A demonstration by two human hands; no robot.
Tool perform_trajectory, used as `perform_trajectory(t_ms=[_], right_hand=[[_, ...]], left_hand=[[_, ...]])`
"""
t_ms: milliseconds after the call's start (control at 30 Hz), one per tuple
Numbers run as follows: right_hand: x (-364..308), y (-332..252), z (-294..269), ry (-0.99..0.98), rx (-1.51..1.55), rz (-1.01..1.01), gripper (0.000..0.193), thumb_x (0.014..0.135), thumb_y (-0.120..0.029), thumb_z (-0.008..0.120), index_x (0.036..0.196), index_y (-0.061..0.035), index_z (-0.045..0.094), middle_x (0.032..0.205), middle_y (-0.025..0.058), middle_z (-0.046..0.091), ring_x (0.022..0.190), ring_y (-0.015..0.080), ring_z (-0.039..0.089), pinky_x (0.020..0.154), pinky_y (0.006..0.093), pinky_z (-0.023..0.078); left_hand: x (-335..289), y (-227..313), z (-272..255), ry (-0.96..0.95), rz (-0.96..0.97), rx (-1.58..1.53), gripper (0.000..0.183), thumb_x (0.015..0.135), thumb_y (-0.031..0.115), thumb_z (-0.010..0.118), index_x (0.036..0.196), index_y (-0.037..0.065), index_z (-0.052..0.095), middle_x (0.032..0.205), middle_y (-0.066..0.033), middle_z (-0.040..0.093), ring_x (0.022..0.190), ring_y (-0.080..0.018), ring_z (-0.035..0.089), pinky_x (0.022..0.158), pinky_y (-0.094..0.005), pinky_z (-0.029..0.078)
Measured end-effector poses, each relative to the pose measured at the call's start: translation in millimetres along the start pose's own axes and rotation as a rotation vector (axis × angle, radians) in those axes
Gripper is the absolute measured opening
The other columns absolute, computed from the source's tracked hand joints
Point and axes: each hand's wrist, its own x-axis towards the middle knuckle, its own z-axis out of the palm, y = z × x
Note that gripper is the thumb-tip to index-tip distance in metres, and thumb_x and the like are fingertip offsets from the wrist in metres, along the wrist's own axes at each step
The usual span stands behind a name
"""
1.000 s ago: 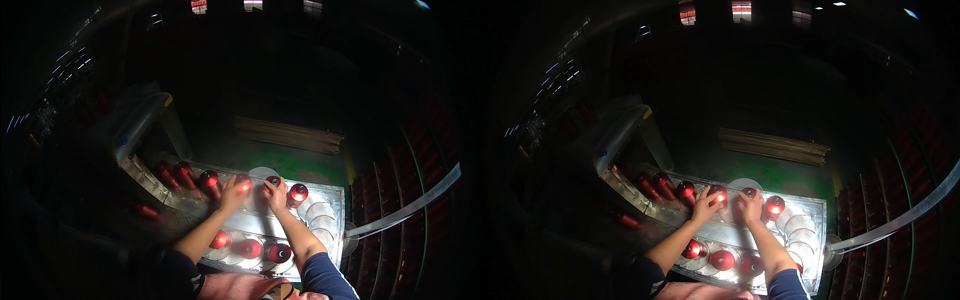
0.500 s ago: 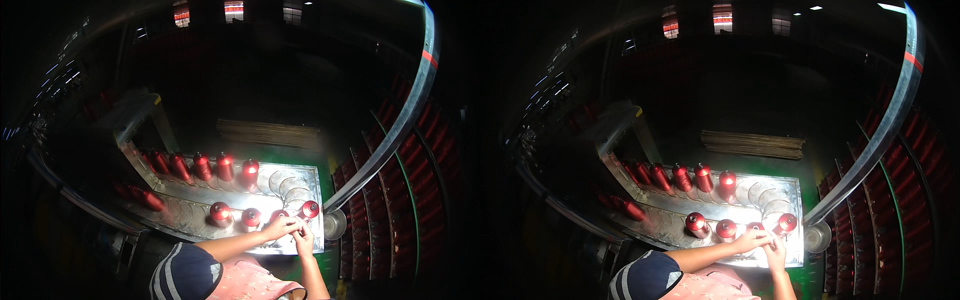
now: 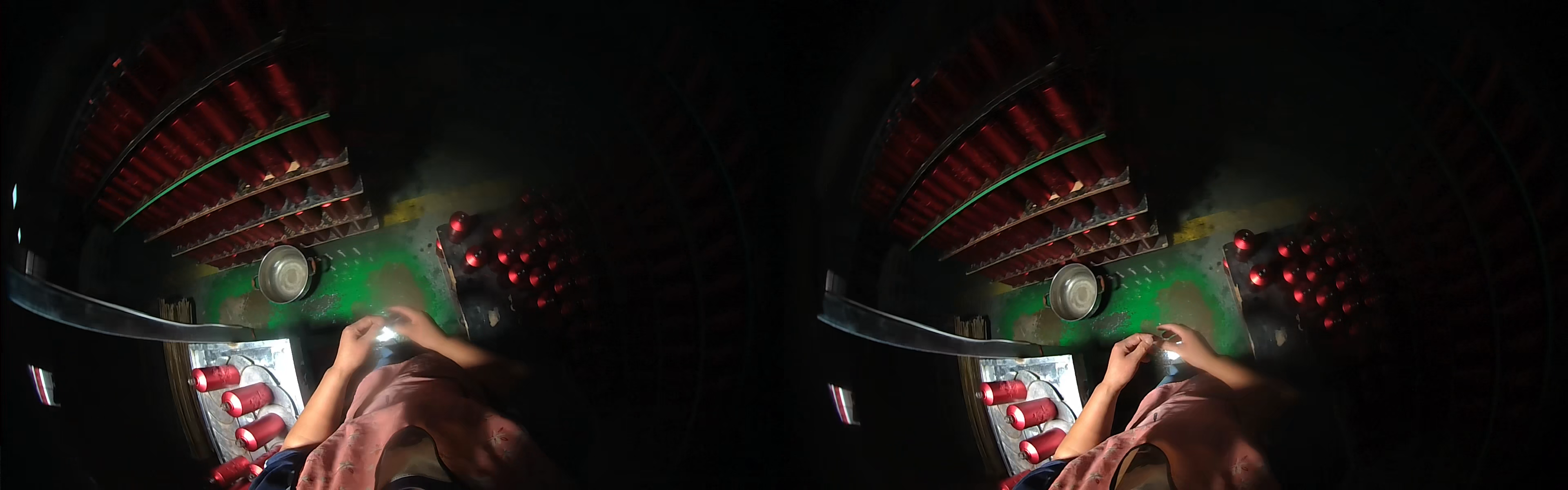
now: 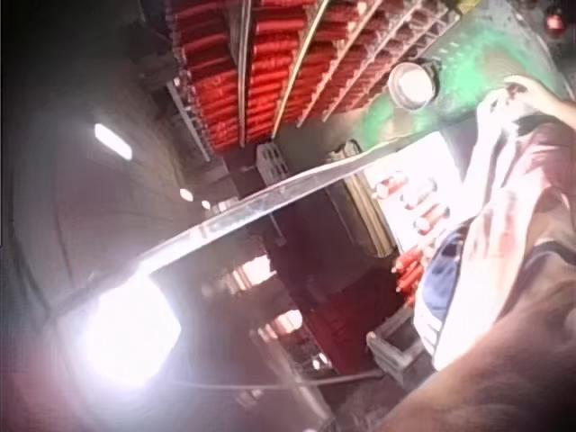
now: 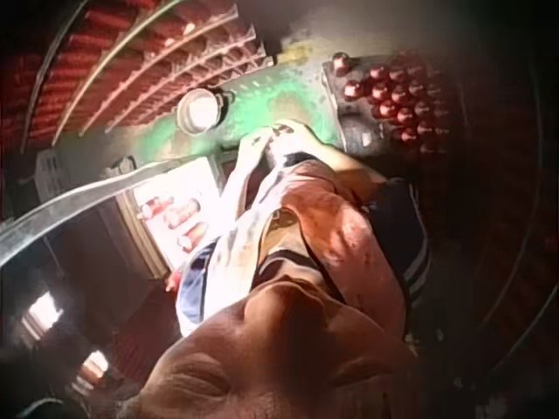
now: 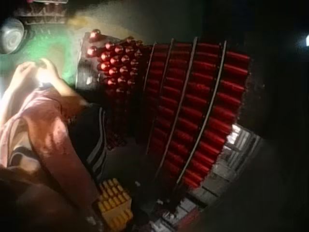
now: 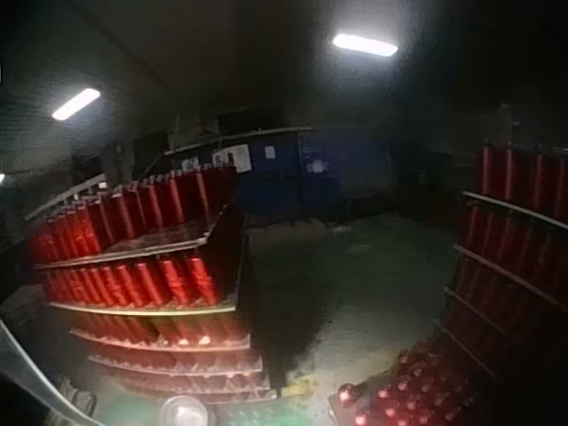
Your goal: The person repeatedly picks up red cylindrical objects from a metal tray and places them onto a curved multi-tiered rack. The person handles the cylinders one or two at a time, moving them from the tray to the rack in a repetitive cycle.
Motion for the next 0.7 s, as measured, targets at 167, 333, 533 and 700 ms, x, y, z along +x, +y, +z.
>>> perform_trajectory(t_ms=[167, 333, 533, 700], right_hand=[[-60, 116, -109, 0.628, 0.158, 0.055, 0.044, 0.089, -0.017, 0.072, 0.13, -0.0067, 0.06, 0.104, 0.0042, 0.063, 0.098, 0.0117, 0.059, 0.085, 0.0293, 0.05], [-124, 165, -178, 0.982, -0.458, 0.265, 0.052, 0.086, -0.026, 0.075, 0.133, -0.0069, 0.059, 0.118, 0.0104, 0.062, 0.107, 0.0209, 0.06, 0.095, 0.035, 0.048], [-80, 202, -254, 1.084, -0.829, 0.264, 0.073, 0.082, -0.031, 0.077, 0.147, -0.0197, 0.046, 0.151, 0.0249, 0.037, 0.133, 0.0421, 0.041, 0.112, 0.0486, 0.034], [-22, 251, -303, 1.283, -0.906, 0.332, 0.079, 0.081, -0.036, 0.075, 0.151, -0.026, 0.04, 0.158, 0.0313, 0.016, 0.141, 0.0516, 0.023, 0.114, 0.0579, 0.024]], left_hand=[[99, -10, 49, -0.265, -0.106, 0.225, 0.024, 0.098, 0.017, 0.062, 0.114, 0.0, 0.07, 0.106, -0.0017, 0.07, 0.096, -0.008, 0.061, 0.087, -0.0245, 0.048], [212, -54, 90, -0.468, 0.075, 0.653, 0.039, 0.093, 0.031, 0.068, 0.124, 0.007, 0.066, 0.114, -0.0095, 0.07, 0.096, -0.0194, 0.066, 0.085, -0.0335, 0.051], [324, -136, 160, -0.691, 0.559, 0.94, 0.069, 0.083, 0.038, 0.07, 0.145, 0.019, 0.049, 0.156, -0.0204, 0.032, 0.13, -0.0416, 0.044, 0.107, -0.0499, 0.039], [384, -207, 230, -0.553, 0.778, 1.052, 0.072, 0.073, 0.026, 0.077, 0.14, 0.037, 0.053, 0.161, -0.0154, 0.022, 0.136, -0.0434, 0.036, 0.107, -0.0515, 0.039]])
